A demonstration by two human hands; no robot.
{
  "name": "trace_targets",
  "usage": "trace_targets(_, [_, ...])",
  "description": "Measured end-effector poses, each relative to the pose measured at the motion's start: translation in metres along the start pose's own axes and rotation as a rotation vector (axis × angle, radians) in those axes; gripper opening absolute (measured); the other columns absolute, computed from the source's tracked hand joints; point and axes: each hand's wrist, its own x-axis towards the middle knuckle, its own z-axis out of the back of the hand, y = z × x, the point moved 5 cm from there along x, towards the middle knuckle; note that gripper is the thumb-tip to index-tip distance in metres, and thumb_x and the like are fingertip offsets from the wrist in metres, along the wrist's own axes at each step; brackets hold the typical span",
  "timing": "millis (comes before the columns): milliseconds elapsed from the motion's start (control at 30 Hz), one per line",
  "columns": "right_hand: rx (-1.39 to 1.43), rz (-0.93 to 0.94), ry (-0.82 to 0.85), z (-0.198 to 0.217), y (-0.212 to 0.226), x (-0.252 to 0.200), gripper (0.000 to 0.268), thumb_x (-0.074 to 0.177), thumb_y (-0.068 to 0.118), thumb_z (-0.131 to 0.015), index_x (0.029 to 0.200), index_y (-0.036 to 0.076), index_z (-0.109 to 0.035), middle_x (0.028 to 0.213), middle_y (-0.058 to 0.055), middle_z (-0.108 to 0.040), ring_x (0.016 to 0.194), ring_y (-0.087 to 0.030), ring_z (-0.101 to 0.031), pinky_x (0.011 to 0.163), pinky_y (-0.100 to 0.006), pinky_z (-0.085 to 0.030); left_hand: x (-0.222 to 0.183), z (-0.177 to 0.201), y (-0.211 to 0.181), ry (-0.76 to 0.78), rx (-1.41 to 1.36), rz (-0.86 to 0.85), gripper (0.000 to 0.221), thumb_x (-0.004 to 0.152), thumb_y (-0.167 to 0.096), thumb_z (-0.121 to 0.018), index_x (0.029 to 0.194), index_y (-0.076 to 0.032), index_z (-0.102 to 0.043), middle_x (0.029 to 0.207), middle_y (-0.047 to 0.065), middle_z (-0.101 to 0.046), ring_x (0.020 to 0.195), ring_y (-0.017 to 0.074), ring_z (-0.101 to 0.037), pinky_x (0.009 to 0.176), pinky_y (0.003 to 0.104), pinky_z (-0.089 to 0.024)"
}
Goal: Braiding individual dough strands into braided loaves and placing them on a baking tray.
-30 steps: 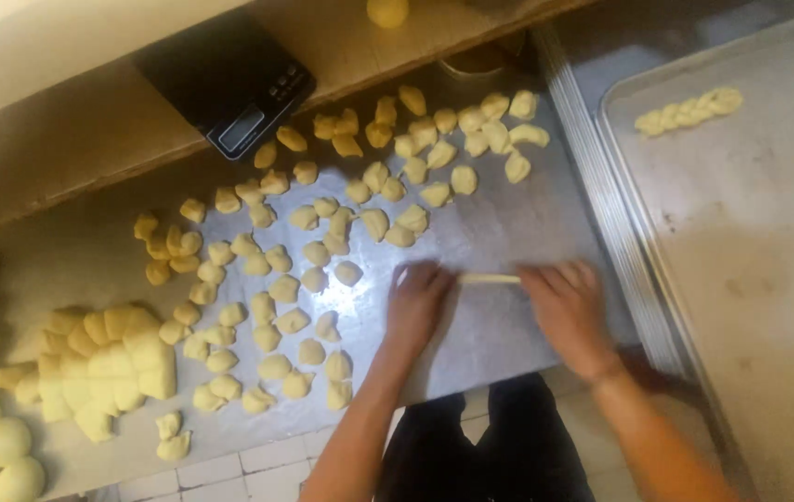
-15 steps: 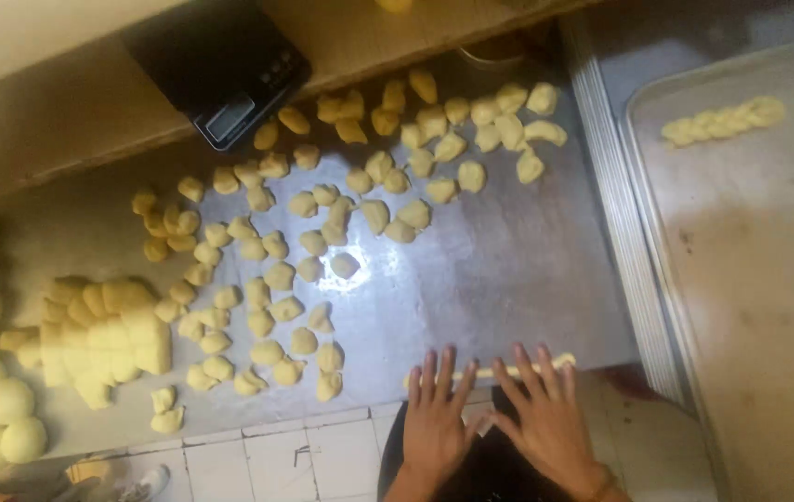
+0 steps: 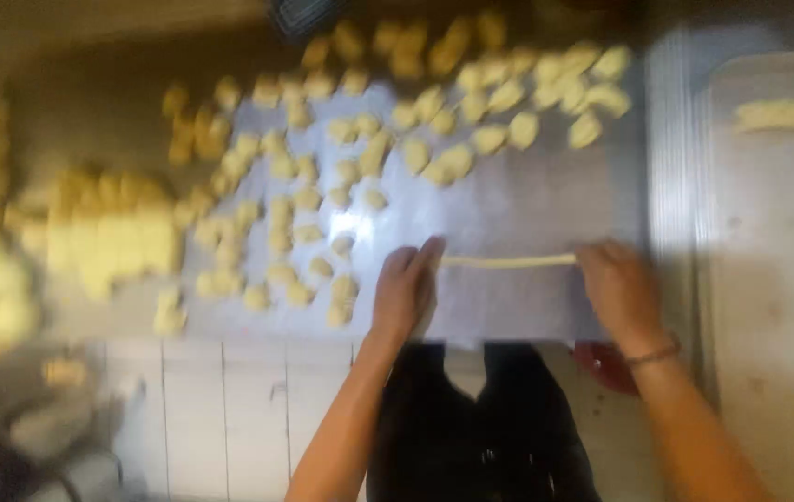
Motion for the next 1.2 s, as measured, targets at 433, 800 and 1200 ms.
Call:
trace_targets(433, [-0.093, 0.569, -0.460, -0.048, 0.171, 0.083, 0.027, 0.091, 0.007, -0.071, 0.116, 0.013, -0.078, 0.125, -0.003, -0.071, 0.119, -0.026, -0.059, 0.102, -0.044, -0.045, -0.140, 0.040, 0.035, -0.595, 0.505, -0.063, 0.042, 0.097, -0.011, -0.067, 0.139, -0.015, -0.064, 0.102, 0.002, -0.071, 0.117, 0.0254, -0.066, 0.104, 0.051, -0.038])
trace_targets(800, [0.552, -0.075, 0.015, -0.111, 0.256, 0.104, 0.068, 0.093, 0.024, -0.072, 0.154, 0.013, -0.045, 0.102, -0.014, -0.075, 0.091, -0.030, -0.072, 0.078, -0.039, -0.055, -0.171, 0.058, 0.042, -0.421, 0.125, -0.096, 0.056, 0.089, -0.013, -0.072, 0.143, -0.011, -0.057, 0.137, 0.015, -0.058, 0.135, 0.0374, -0.051, 0.110, 0.055, -0.039])
trace_targets(1200, [0.410, 0.135, -0.399, -0.038, 0.117, -0.077, 0.043, 0.098, 0.019, -0.049, 0.139, 0.008, -0.055, 0.141, -0.019, -0.061, 0.130, -0.038, -0.062, 0.115, -0.050, -0.050, -0.148, 0.066, 0.035, -0.487, 0.023, -0.035, 0.050, 0.090, -0.008, -0.072, 0.137, -0.003, -0.058, 0.133, 0.017, -0.061, 0.125, 0.0376, -0.058, 0.107, 0.047, -0.047])
